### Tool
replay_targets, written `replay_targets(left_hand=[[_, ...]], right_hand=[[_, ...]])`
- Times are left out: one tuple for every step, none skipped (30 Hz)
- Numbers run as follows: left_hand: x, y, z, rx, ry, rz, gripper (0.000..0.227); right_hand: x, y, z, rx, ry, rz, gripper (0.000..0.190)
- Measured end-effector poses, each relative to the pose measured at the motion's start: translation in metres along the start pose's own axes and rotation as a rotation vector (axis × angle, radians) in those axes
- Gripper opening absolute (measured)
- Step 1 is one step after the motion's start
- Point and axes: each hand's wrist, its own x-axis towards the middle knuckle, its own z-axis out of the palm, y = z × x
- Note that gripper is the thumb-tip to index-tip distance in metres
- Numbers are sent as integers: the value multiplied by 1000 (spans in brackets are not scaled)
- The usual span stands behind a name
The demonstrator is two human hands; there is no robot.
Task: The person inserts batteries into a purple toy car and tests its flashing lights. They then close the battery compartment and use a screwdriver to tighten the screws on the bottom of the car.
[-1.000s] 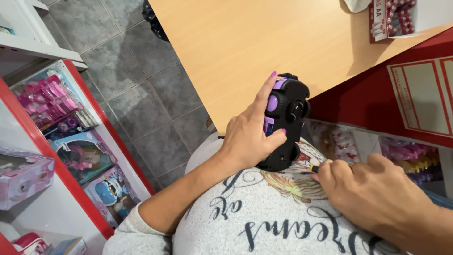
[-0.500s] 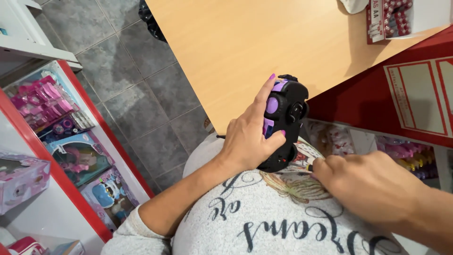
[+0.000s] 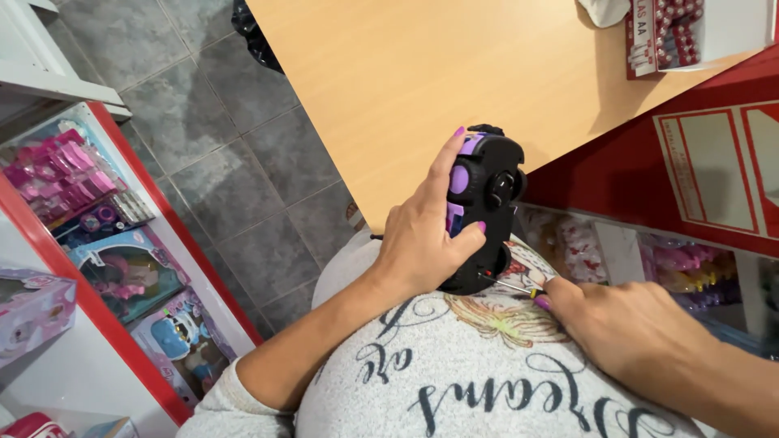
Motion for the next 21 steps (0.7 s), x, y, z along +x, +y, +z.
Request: replay_targets(left_hand=[[-1,0,1,-4,-2,-1,96],[-1,-1,1,-16,10,4,96],[-1,-1,2,-28,22,9,97],[-1,-1,2,-29,20,6,97],[-1,-2,2,-46,24,14,97],[1,-2,1,-59,28,31,96],[0,-1,-1,-56,26,36,96],[0,1,-2,-71,21,15,96],[-1,2,-2,-87,16,-6,95],[-1,1,0,-87,8,-7,95],[-1,0,1,-97,8,-38,95],[1,-1,1,-104,15,-63,96],[0,-1,0,-101,14,-59,96],[-1,-1,0,-108,17,-69,94],[-2,-1,0,-115,20,-78,93],[-3,-1,-1,-116,22,-79,93],[-4,-1,-1,-123,32,-93,93],[-4,-1,-2,-128,43,-108,92],[-6,-3,-1,-127,47,-111,92],[-8,-4,0,-127,64,-104,92],[-9,-5,1,-128,81,-97,91]], right_hand=[[2,2,10,0,-4,2,25],[6,5,19,45,72,2,30],[9,8,29,91,147,2,36],[5,6,32,91,143,1,36],[1,4,35,92,229,-3,33],[-2,2,37,96,323,-3,30],[-5,0,32,100,326,0,30],[-9,-3,29,72,270,2,31],[-13,-6,26,46,214,3,34],[-14,-5,33,51,210,4,34],[-17,-5,40,-47,443,-118,29],[-17,-3,46,-149,685,-236,38],[-20,-5,43,-147,690,-234,38],[-23,-6,41,-223,726,-284,36],[-26,-8,38,-299,761,-334,34],[-28,-12,35,-301,761,-336,34],[-30,-17,32,-396,933,-330,17],[-32,-21,29,-491,1107,-322,1],[-30,-21,29,-492,1108,-327,1],[-29,-21,31,-521,1119,-338,7],[-28,-22,32,-550,1129,-349,14]])
